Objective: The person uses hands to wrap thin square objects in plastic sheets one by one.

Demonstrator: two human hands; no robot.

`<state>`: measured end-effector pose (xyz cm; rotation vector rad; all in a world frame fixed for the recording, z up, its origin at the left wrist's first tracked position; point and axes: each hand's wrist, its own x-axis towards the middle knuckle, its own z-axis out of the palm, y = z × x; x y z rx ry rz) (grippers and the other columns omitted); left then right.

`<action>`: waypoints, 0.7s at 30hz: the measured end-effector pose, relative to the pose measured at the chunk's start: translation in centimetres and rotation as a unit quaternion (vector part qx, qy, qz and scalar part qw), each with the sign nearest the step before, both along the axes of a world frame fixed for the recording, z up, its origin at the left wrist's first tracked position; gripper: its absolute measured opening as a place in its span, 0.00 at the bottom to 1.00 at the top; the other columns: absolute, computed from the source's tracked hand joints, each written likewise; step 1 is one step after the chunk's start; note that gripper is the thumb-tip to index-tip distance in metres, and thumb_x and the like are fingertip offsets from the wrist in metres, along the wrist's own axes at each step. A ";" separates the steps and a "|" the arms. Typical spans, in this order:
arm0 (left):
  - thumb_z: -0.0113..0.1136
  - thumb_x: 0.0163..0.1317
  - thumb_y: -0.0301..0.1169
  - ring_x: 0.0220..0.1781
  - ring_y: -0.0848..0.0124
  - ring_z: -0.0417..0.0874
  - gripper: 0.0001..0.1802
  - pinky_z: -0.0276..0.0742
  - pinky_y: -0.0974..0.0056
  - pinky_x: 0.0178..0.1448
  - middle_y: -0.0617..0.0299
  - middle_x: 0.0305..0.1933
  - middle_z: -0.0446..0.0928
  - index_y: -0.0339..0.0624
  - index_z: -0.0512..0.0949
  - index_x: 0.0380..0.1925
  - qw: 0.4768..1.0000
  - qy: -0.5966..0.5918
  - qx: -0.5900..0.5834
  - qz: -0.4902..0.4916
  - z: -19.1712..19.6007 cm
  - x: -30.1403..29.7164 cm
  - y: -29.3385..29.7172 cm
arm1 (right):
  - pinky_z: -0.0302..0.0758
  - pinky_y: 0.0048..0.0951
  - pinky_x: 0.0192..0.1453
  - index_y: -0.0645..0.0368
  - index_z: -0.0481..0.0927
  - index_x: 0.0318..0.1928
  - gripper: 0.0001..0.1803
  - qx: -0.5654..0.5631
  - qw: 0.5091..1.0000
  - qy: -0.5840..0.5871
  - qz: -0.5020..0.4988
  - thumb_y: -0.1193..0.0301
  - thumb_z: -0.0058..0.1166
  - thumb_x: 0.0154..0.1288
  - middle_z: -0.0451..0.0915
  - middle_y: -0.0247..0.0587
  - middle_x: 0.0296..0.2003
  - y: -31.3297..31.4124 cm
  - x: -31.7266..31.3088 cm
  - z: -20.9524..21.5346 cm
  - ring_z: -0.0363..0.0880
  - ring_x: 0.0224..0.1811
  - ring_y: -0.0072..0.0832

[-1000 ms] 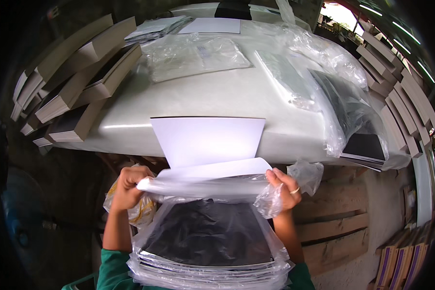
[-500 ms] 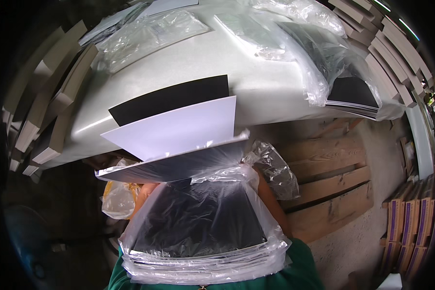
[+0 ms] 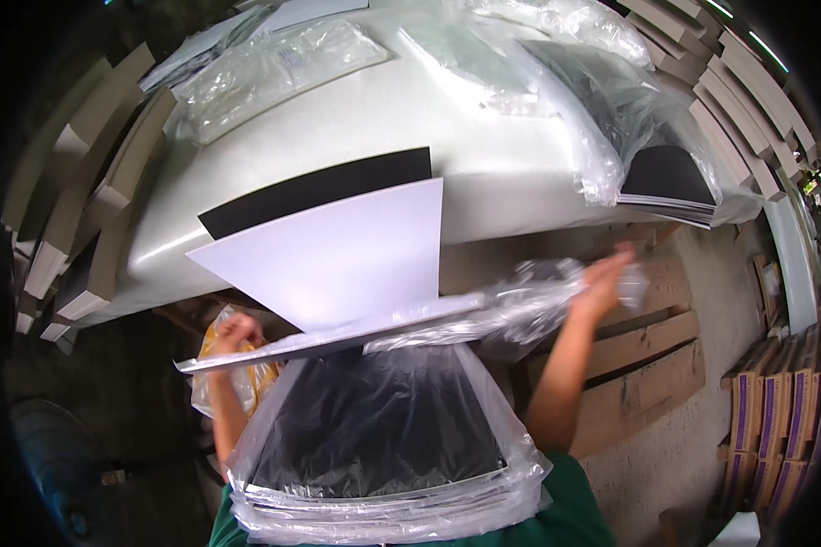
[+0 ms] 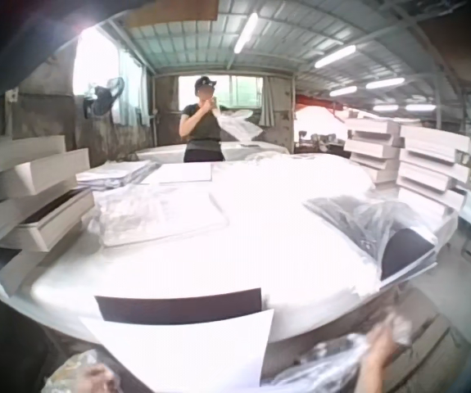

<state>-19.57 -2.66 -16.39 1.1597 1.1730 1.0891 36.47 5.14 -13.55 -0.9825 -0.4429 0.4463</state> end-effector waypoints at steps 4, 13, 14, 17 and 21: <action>0.47 0.54 0.59 0.48 0.57 0.74 0.36 0.65 0.57 0.55 0.48 0.40 0.75 0.30 0.75 0.36 0.923 -0.075 0.162 -0.342 13.9 6.3 0.1 | 0.48 0.17 0.18 0.56 0.68 0.43 0.18 0.213 0.967 -0.136 0.016 0.54 0.42 0.64 0.54 0.24 0.17 -1.7 -5.7 15.9 0.47 0.15 0.14; 0.65 0.48 0.37 0.43 0.62 0.75 0.19 0.69 0.63 0.45 0.53 0.39 0.75 0.35 0.75 0.35 0.946 0.070 0.253 -0.192 19.2 17.8 0.1 | 0.53 0.17 0.16 0.57 0.65 0.43 0.17 0.113 0.638 0.045 0.761 0.58 0.31 0.68 0.61 0.28 0.19 -4.6 -22.8 19.2 0.52 0.15 0.14; 0.63 0.50 0.36 0.40 0.62 0.75 0.17 0.70 0.62 0.42 0.53 0.36 0.75 0.35 0.75 0.34 0.948 0.065 0.261 -0.169 18.6 18.4 -0.3 | 0.54 0.17 0.17 0.59 0.65 0.44 0.18 0.126 0.645 0.067 0.751 0.57 0.33 0.68 0.63 0.30 0.20 -4.9 -23.2 19.3 0.53 0.16 0.15; 0.58 0.55 0.34 0.30 0.63 0.74 0.12 0.68 0.62 0.32 0.53 0.25 0.73 0.35 0.74 0.28 0.936 0.171 0.200 -0.234 16.7 18.4 -0.3 | 0.67 0.23 0.31 0.63 0.63 0.50 0.23 0.210 0.640 0.094 0.733 0.56 0.34 0.67 0.70 0.39 0.30 -3.4 -22.9 17.8 0.67 0.26 0.20; 0.50 0.60 0.34 0.19 0.66 0.71 0.14 0.65 0.64 0.26 0.55 0.16 0.68 0.33 0.74 0.25 0.919 0.237 0.244 -0.200 15.5 15.6 0.3 | 0.68 0.35 0.52 0.61 0.59 0.57 0.26 0.186 0.745 0.091 0.634 0.55 0.30 0.67 0.70 0.46 0.44 -3.2 -21.6 17.8 0.69 0.48 0.32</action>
